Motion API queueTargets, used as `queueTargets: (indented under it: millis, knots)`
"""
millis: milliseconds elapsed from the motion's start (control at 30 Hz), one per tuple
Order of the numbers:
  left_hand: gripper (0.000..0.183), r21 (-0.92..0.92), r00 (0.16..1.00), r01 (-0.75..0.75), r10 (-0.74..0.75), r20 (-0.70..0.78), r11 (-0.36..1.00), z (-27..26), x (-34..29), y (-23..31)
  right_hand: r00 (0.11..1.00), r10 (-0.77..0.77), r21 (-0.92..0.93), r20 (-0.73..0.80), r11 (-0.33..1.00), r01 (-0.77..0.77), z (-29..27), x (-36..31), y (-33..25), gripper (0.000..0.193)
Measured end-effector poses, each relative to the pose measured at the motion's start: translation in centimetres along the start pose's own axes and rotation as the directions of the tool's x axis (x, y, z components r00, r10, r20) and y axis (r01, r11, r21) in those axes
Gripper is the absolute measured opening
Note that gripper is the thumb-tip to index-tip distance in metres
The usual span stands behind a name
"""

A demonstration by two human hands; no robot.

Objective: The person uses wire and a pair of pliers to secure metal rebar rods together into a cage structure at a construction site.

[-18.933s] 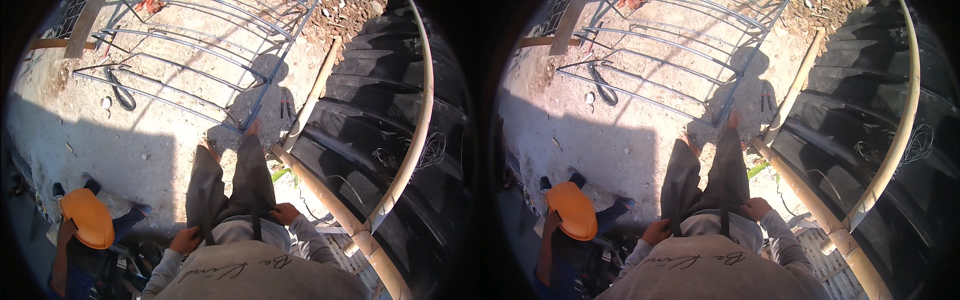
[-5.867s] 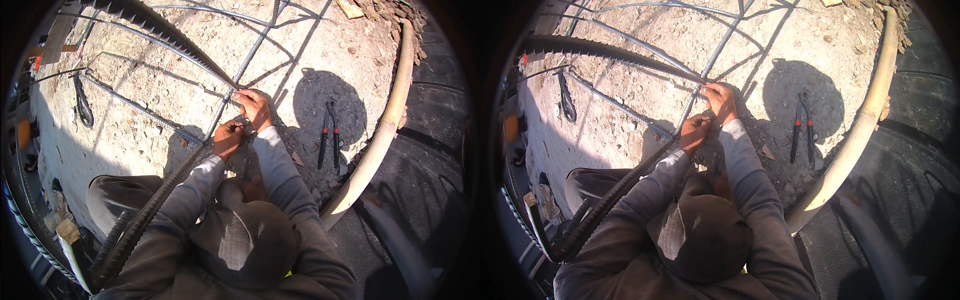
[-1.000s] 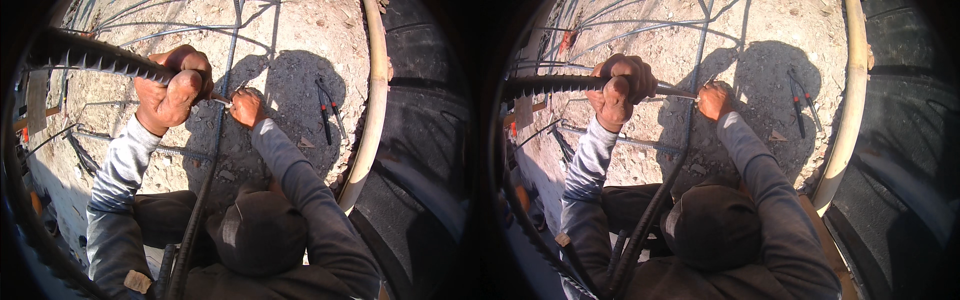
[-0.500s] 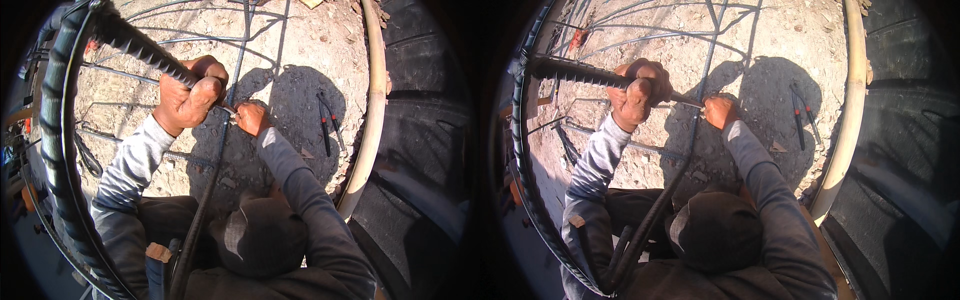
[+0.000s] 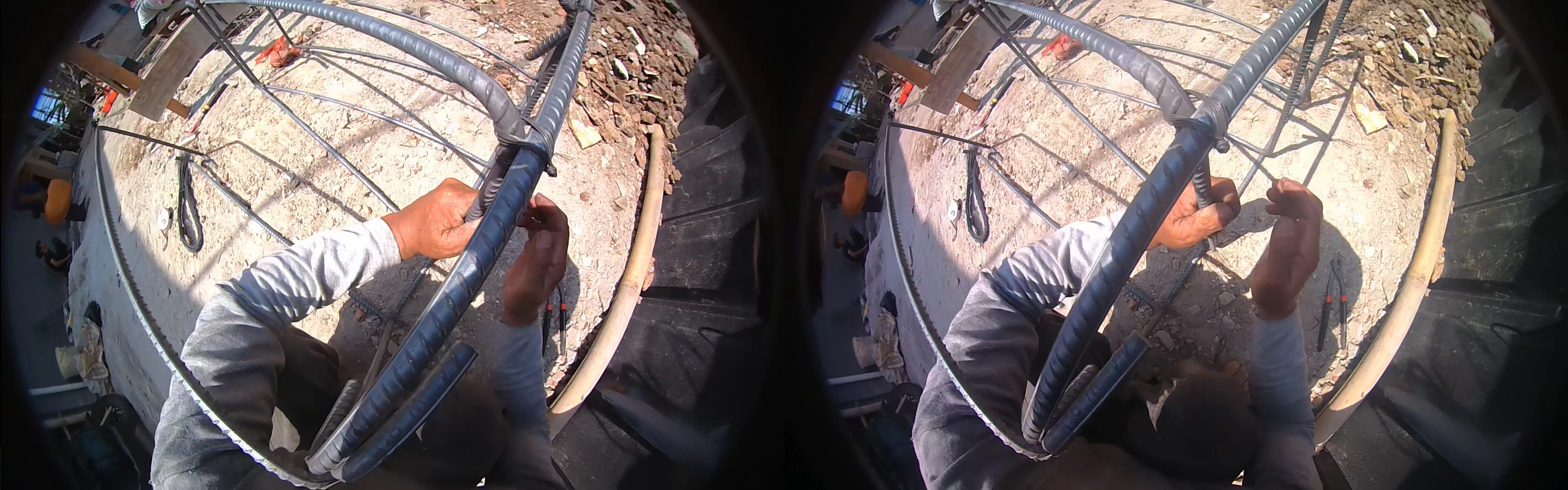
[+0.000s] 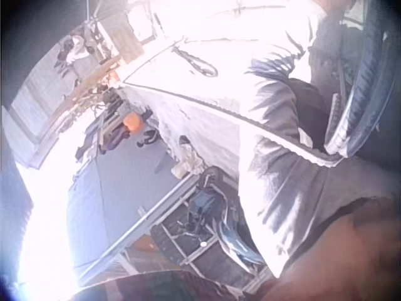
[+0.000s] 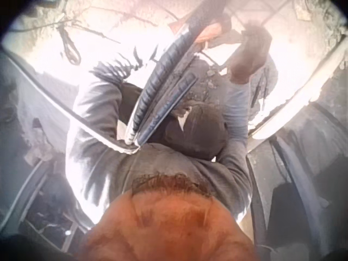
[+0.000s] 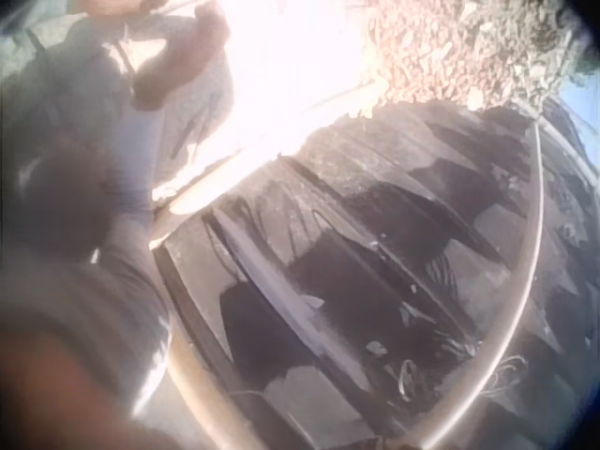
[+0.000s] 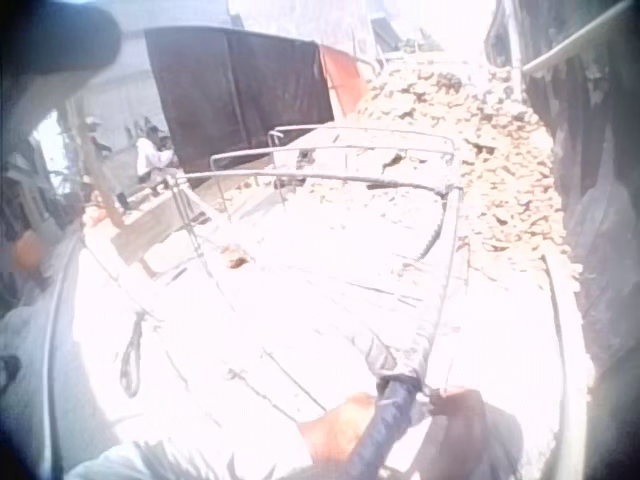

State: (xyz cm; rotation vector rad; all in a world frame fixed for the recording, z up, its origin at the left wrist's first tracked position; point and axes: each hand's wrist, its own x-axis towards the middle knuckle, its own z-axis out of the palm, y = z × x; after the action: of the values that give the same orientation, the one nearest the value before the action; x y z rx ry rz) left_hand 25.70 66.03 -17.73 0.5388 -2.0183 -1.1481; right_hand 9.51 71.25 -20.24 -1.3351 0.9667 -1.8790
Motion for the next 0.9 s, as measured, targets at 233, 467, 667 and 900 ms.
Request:
queueTargets:
  millis: [233, 467, 667, 900]
  knots:
    - [0.02, 0.001, 0.973, -0.144, 0.142, -0.182, 0.99, -0.1, -0.2, 2.2, 0.929, 0.2, 0.314, 0.31, 0.901, -0.299, 6.5, 3.7, -6.3, 0.054]
    - [0.025, 0.476, 0.991, -0.019, -0.047, 0.127, 0.88, -3.2, -1.5, 1.8, 0.91, 0.099, 0.194, 0.402, 0.962, -0.19, 6.6, 4.3, -5.2, 0.03]
    - [0.034, 0.391, 0.928, 0.366, -0.299, -0.222, 0.845, -9.6, -6.9, 3.3, 0.947, 0.036, 0.306, 0.321, 0.942, -0.14, 6.5, 4.0, -3.1, 0.047]
    - [0.03, 0.76, 0.65, 0.279, 0.467, -0.6, 0.587, -22.0, -7.7, 7.1, 0.97, -0.075, 0.227, 0.231, 0.974, 0.022, 8.0, 3.9, -3.5, 0.06]
